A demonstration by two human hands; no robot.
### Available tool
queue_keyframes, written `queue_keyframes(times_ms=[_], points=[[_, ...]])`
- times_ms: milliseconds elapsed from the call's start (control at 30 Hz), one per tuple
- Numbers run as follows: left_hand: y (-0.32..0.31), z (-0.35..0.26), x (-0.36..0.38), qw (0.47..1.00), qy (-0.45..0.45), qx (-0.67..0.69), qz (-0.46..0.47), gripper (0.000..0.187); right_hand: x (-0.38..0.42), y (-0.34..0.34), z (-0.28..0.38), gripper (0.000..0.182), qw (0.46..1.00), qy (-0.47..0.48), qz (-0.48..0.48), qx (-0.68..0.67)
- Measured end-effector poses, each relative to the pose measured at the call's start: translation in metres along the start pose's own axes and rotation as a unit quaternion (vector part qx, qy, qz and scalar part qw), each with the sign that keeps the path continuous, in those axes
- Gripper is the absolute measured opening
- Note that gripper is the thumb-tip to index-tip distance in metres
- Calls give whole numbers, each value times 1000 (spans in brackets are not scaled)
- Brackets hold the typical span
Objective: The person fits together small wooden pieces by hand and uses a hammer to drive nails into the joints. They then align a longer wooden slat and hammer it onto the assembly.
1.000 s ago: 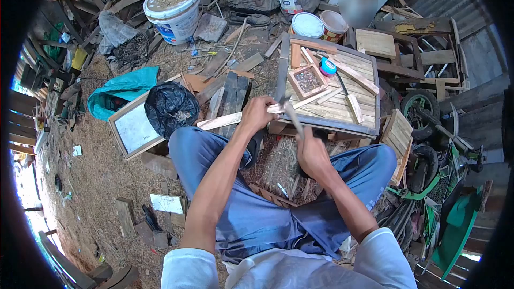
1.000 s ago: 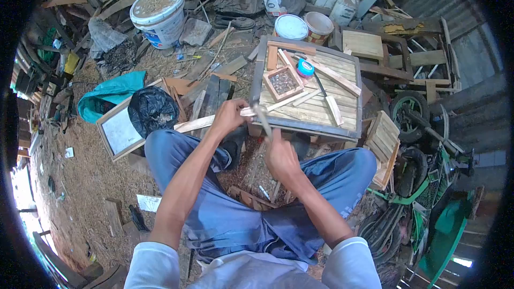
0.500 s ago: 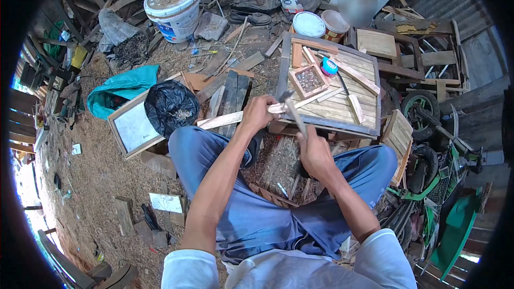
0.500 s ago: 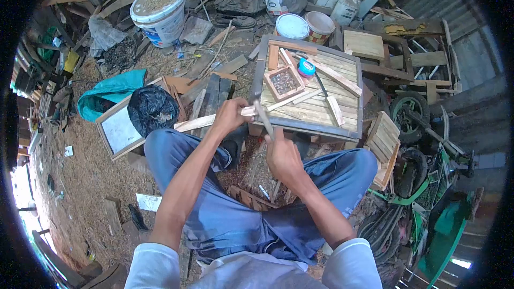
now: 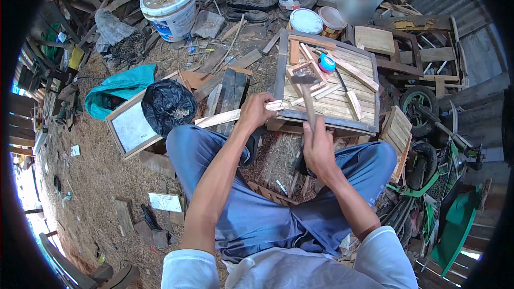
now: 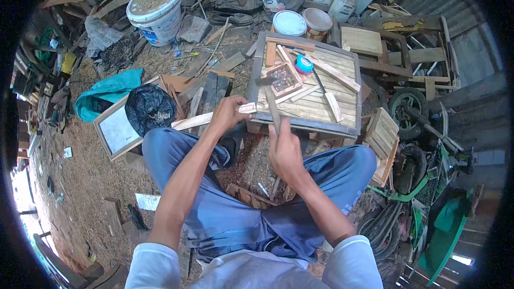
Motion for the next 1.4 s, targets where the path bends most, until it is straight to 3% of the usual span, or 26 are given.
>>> queue_keyframes(times_ms=[67,133,167,200,333,433,467,567,667,767,800,933,1033,1167,1333,1400], points=[[1,-3,-2,1000,18,-5,5,39,-5,-14,-23,21,996,-11,68,62],[4,-8,0,998,56,-22,14,39,-6,-14,-26,22,995,24,61,70],[6,-9,-2,999,36,-22,5,39,-7,-14,-26,22,995,40,58,75],[5,-7,-2,1000,18,-19,-4,39,-6,-7,-15,22,996,-1,70,61],[5,-7,2,1000,2,-7,-3,35,2,9,2,24,998,26,-31,-42],[9,-17,2,999,35,-16,11,33,-5,-21,-36,22,994,6,83,75],[11,-20,3,998,55,-23,17,32,-4,-24,-38,21,993,49,63,88],[10,-19,4,997,76,-17,18,33,-3,-8,-12,23,994,25,87,69],[3,-5,1,1000,-25,-2,-14,43,0,8,1,24,1000,7,1,-30],[1,-3,-1,1000,22,-17,-1,44,-5,-6,-18,24,995,-37,88,11],[1,-6,-1,999,32,-14,6,42,-7,-10,-20,25,993,31,84,76],[3,-4,0,999,44,-6,3,39,-9,0,-18,25,997,12,64,31],[2,-3,1,1000,26,-12,2,40,-6,9,-7,25,999,27,-18,-30],[3,-8,-2,999,38,-38,7,40,-9,-17,-38,21,994,40,80,61],[1,-2,-2,999,42,-14,13,39,-7,9,-4,19,998,55,-9,-14],[1,-3,0,998,57,-19,19,40,-9,-6,-21,20,999,36,30,2]])
Point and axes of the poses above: each hand's wrist, its own x-axis away from the middle knuckle, its own y-axis out of the back of the hand, z = x × y, the point moved 5 cm from there along -x, towards the middle knuckle
